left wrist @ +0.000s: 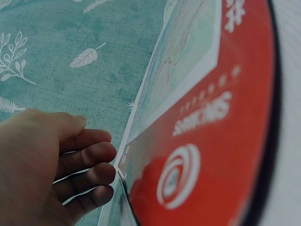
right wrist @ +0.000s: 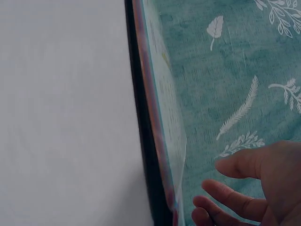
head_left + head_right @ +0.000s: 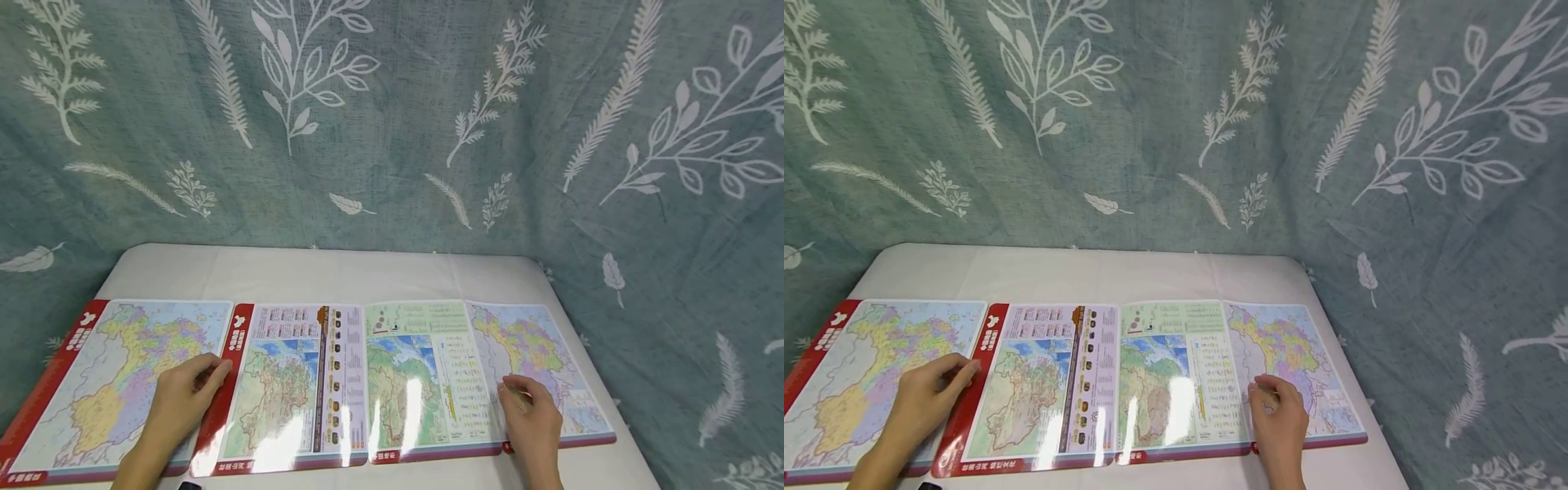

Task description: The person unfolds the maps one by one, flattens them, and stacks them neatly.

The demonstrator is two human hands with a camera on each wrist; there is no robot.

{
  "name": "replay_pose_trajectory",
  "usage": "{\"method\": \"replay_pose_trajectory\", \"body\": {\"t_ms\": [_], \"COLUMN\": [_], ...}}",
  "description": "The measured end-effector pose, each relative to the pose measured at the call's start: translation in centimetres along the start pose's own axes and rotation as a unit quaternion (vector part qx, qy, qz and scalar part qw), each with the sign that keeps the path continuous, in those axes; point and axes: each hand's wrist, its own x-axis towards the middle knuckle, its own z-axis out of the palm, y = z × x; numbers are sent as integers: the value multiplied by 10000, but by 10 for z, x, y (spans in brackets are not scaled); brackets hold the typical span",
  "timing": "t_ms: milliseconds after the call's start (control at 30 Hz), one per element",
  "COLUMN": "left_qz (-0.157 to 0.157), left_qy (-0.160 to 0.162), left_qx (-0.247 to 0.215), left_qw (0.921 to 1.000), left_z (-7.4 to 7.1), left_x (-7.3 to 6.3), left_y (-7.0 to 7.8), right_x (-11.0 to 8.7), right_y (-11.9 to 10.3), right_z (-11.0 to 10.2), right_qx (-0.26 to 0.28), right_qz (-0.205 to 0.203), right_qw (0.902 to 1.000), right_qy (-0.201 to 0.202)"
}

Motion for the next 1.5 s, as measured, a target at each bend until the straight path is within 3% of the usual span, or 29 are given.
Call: {"method": "replay_pose_trajectory", "body": {"t_ms": [233, 400, 633, 867, 1200, 1500], "left_qz": [-57, -121, -506, -677, -1089, -1365], "left_qy": [62, 98, 164, 136, 50, -82], "left_qx": [71, 205, 512, 668, 829, 996], "left_qw": [9999, 9997, 9973, 9954, 9906, 9856], "left_z": [-1, -8, -17, -23, -34, -41], "left_x": [0, 2, 1, 1, 3, 3], "left_y": [1, -1, -3, -8, -20, -28], "right_x": [-12, -20, -26, -31, -41, -55], "right_y": [-11, -20, -31, -35, -45, -63], "right_z": [13, 23, 33, 39, 50, 62], "right_qx": [150, 285, 463, 449, 444, 526], "right_qz": [-279, -251, -440, -497, -569, -993], "right_qw": [9992, 9983, 9971, 9973, 9952, 9893], "right_qy": [-243, -439, -409, -309, -661, -929]}}
